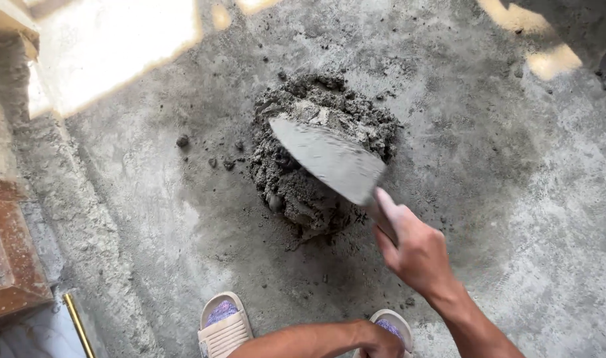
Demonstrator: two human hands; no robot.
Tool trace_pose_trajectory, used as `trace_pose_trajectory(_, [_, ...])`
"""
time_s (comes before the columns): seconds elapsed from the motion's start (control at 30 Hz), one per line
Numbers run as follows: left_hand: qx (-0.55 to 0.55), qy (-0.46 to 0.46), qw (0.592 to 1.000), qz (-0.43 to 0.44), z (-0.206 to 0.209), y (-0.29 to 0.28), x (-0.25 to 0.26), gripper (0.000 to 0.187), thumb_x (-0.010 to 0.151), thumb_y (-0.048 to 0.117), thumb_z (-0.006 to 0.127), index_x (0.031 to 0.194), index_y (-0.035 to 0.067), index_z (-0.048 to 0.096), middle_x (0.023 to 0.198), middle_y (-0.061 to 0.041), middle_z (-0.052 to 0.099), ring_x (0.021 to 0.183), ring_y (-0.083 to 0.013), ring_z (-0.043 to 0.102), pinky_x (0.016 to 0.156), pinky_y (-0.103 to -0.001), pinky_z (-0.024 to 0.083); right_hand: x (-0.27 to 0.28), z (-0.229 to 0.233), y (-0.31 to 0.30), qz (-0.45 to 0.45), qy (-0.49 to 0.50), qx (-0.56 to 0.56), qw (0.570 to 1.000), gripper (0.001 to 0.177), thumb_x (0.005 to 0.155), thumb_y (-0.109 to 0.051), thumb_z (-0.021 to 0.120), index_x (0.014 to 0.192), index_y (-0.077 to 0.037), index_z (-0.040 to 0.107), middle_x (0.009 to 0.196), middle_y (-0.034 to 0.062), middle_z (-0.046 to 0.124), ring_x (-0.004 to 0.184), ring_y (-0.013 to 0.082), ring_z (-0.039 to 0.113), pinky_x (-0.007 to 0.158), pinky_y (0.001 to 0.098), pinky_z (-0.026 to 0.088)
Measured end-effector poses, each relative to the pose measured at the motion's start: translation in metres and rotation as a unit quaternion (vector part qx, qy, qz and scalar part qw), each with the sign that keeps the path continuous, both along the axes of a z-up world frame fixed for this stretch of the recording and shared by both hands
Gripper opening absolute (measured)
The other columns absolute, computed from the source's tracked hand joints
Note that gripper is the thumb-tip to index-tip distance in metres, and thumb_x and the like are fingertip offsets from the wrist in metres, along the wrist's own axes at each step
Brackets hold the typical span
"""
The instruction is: Shaping and smoothing a pile of wet cement on the floor using a trowel
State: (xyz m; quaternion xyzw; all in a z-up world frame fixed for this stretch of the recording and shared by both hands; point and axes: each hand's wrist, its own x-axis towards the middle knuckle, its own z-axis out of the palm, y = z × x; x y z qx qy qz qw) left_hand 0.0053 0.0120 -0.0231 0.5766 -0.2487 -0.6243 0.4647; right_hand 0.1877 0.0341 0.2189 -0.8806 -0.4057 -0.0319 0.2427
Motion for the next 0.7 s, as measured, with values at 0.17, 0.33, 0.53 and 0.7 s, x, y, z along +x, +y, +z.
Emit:
trace_pose_trajectory(0.17, [-0.022,-0.001,1.000,-0.002,0.041,0.003,0.014,0.011,0.062,0.008,0.044,0.052,0.006,0.043,0.045,-0.005,0.039,0.040,-0.0194,0.033,0.034,-0.034,0.032,-0.002,0.003,-0.052,-0.119,0.354,0.076,0.925,0.053,0.081,-0.023,0.052,0.126,0.001,0.036,0.089,0.0177,0.062,0.051,0.0221,0.062,0.033,0.0299,0.056])
trace_pose_trajectory(0.33, [0.049,0.016,0.998,-0.032,0.094,0.019,0.032,0.023,0.073,0.014,0.051,0.057,-0.002,0.058,0.048,-0.012,0.056,0.041,-0.0218,0.053,0.039,-0.032,0.043,-0.022,-0.026,-0.076,-0.308,0.561,0.241,0.730,0.037,0.099,-0.030,0.023,0.120,-0.008,0.044,0.059,0.0045,0.045,0.044,0.0157,0.040,0.035,0.0313,0.035])
trace_pose_trajectory(0.53, [0.088,-0.013,0.995,-0.035,0.135,0.027,0.038,0.017,0.075,0.012,0.050,0.068,-0.002,0.057,0.058,-0.014,0.057,0.047,-0.0243,0.053,0.046,-0.035,0.045,-0.073,-0.082,-0.045,-0.448,0.677,0.259,0.523,0.045,0.098,-0.041,0.029,0.111,0.000,0.043,0.063,0.0045,0.042,0.044,0.0135,0.038,0.033,0.0270,0.035])
trace_pose_trajectory(0.7, [0.103,-0.019,0.993,-0.046,0.145,0.030,0.034,0.018,0.078,0.017,0.045,0.082,0.002,0.054,0.074,-0.015,0.055,0.064,-0.0267,0.050,0.057,-0.038,0.043,-0.106,-0.113,-0.014,-0.415,0.727,0.238,0.492,0.038,0.097,-0.036,0.027,0.119,-0.005,0.036,0.068,0.0088,0.046,0.045,0.0159,0.042,0.033,0.0289,0.038])
